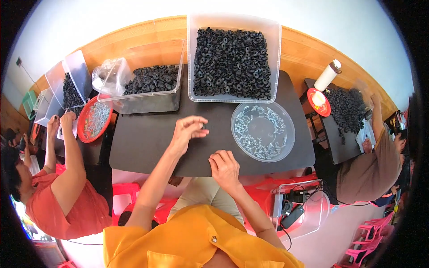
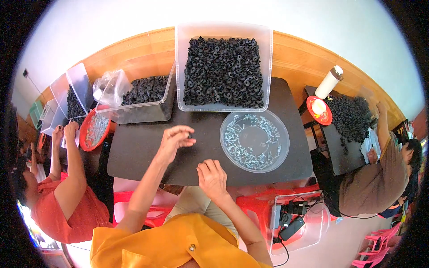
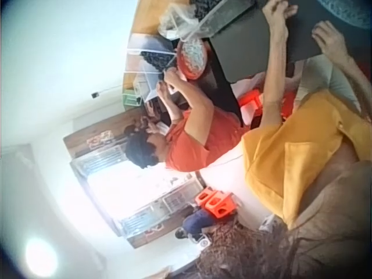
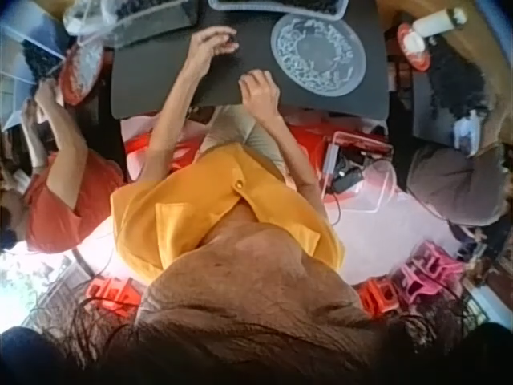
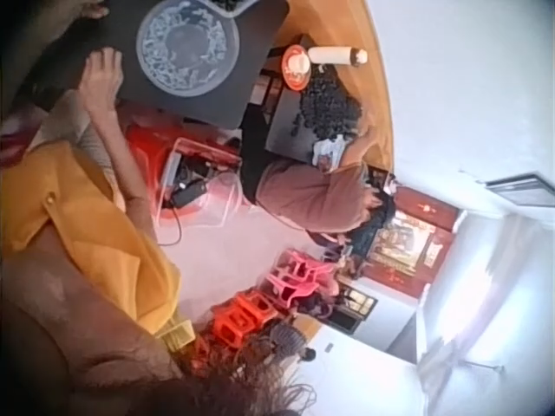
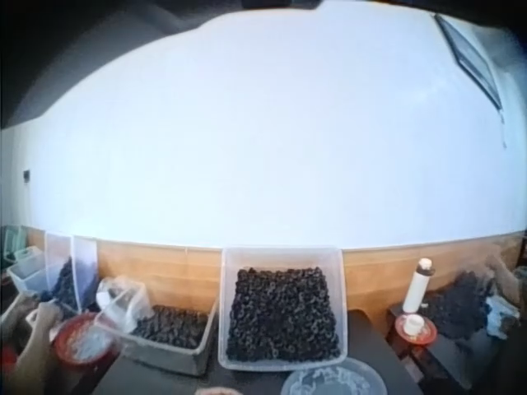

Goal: Sorting and inspecting small black rubber components into different plastic containers.

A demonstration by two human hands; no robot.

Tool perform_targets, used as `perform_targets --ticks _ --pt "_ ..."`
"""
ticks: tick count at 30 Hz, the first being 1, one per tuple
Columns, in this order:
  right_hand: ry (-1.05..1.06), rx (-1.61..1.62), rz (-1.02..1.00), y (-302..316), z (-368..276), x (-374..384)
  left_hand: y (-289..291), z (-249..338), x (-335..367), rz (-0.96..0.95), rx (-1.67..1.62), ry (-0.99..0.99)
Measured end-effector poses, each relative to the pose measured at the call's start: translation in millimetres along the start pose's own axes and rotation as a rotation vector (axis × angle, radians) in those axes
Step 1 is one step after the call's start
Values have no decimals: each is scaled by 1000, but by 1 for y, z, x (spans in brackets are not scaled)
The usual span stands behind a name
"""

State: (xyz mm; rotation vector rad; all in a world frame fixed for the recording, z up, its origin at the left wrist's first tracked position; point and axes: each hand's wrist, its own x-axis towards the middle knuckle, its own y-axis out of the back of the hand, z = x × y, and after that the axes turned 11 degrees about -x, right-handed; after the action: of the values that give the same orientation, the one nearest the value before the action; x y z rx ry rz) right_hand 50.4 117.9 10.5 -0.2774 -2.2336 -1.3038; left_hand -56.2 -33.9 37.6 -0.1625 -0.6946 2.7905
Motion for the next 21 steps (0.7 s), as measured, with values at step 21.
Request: perform_targets --ticks 21 --pt "-226 -191 -90 23 104 190 7 -45 -43 68 156 -142"
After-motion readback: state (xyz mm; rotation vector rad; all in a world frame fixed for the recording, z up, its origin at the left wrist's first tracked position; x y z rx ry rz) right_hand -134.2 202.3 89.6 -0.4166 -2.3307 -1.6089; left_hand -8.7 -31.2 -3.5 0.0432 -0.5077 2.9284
